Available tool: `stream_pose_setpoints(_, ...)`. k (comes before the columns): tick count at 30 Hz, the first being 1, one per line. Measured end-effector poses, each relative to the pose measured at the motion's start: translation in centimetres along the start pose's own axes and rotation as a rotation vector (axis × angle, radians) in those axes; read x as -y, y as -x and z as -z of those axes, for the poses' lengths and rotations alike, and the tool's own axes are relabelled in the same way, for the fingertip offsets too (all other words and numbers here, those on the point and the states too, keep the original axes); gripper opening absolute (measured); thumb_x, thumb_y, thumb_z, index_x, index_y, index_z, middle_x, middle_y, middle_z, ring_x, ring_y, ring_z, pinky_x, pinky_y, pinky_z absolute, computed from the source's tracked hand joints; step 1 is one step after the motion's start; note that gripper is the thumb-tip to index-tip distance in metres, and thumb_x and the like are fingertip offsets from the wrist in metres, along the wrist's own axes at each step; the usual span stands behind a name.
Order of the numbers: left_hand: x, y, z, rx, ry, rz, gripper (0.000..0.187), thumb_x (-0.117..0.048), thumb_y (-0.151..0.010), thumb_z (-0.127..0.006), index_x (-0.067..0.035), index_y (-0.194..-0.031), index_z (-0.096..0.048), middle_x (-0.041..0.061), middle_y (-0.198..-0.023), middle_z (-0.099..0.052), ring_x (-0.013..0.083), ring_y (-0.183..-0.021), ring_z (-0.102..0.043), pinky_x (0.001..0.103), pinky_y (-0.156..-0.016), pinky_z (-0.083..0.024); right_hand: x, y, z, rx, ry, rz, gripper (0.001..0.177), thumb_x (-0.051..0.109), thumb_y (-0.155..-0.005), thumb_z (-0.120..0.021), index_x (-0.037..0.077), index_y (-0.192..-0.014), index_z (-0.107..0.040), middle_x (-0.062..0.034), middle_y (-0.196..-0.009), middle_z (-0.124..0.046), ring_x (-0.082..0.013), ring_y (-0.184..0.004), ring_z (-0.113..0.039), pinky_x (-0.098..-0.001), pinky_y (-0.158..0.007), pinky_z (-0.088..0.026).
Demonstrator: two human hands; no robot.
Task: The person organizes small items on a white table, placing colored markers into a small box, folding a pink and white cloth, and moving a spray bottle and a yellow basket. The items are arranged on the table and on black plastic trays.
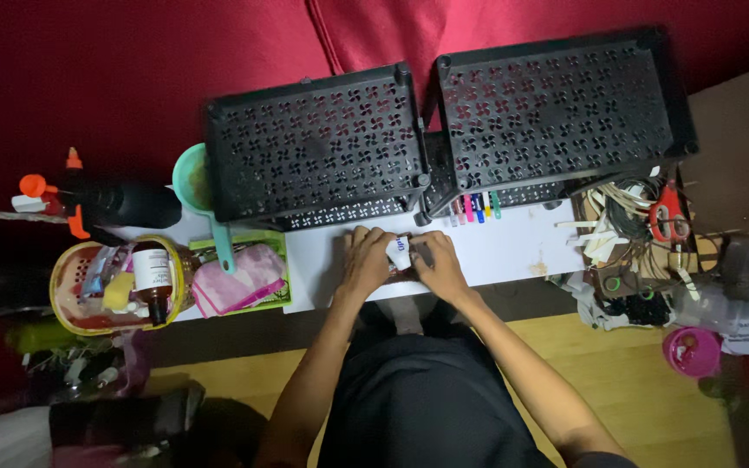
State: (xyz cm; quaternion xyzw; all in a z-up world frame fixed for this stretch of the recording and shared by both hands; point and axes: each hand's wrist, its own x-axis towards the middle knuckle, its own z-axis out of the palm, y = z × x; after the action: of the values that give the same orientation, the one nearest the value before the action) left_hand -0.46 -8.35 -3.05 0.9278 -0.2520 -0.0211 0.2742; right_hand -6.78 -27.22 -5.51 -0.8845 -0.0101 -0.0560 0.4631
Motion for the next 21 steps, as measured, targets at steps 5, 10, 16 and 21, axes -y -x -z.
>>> stream_pose_setpoints(5, 1.1, 0.0, -1.0, -0.036, -0.051, -0.092, 0.034, -0.007, -0.078, -0.073, -0.015, -0.111, -0.076, 0.001, -0.102, -0.069, 0.0261, -0.102, -0.054, 0.046, -0.088, -0.036, 2.5, -0.4, 0.2, 0.053, -0.005, -0.045, 0.033, 0.000, -0.083, -0.063, 0.005, -0.116, -0.065, -0.0154, -0.115, -0.061, -0.0343, -0.113, -0.054, -0.0420, -0.102, -0.043)
stream_pose_setpoints(10, 1.6, 0.6, -0.7, -0.051, -0.002, -0.144, 0.038, -0.011, -0.079, -0.076, -0.018, -0.116, -0.077, -0.003, -0.099, -0.070, 0.0229, -0.097, -0.054, 0.045, -0.086, -0.034, 1.9, 0.2, -0.1, 0.010, -0.036, -0.102, 0.036, -0.002, -0.084, -0.061, 0.005, -0.119, -0.065, -0.0144, -0.116, -0.065, -0.0344, -0.113, -0.058, -0.0413, -0.101, -0.045)
stream_pose_setpoints(16, 0.8, 0.2, 1.1, -0.074, 0.104, -0.181, 0.028, -0.010, -0.084, -0.070, -0.015, -0.110, -0.077, -0.001, -0.093, -0.069, 0.0239, -0.094, -0.054, 0.046, -0.085, -0.032, 3.3, 0.7, 0.9, 0.004, -0.130, -0.306, 0.058, 0.002, -0.084, -0.062, 0.010, -0.141, -0.054, -0.0120, -0.119, -0.066, -0.0313, -0.108, -0.063, -0.0400, -0.085, -0.050)
stream_pose_setpoints(21, -1.4, -0.2, 4.8, -0.054, 0.134, -0.219, 0.004, -0.010, -0.087, -0.065, -0.009, -0.089, -0.068, 0.006, -0.091, -0.065, 0.0269, -0.094, -0.058, 0.047, -0.088, -0.033, 3.3, 1.8, 1.3, -0.034, -0.080, -0.147, 0.062, 0.003, -0.081, -0.066, 0.006, -0.142, -0.055, -0.0157, -0.127, -0.065, -0.0320, -0.119, -0.060, -0.0389, -0.097, -0.049)
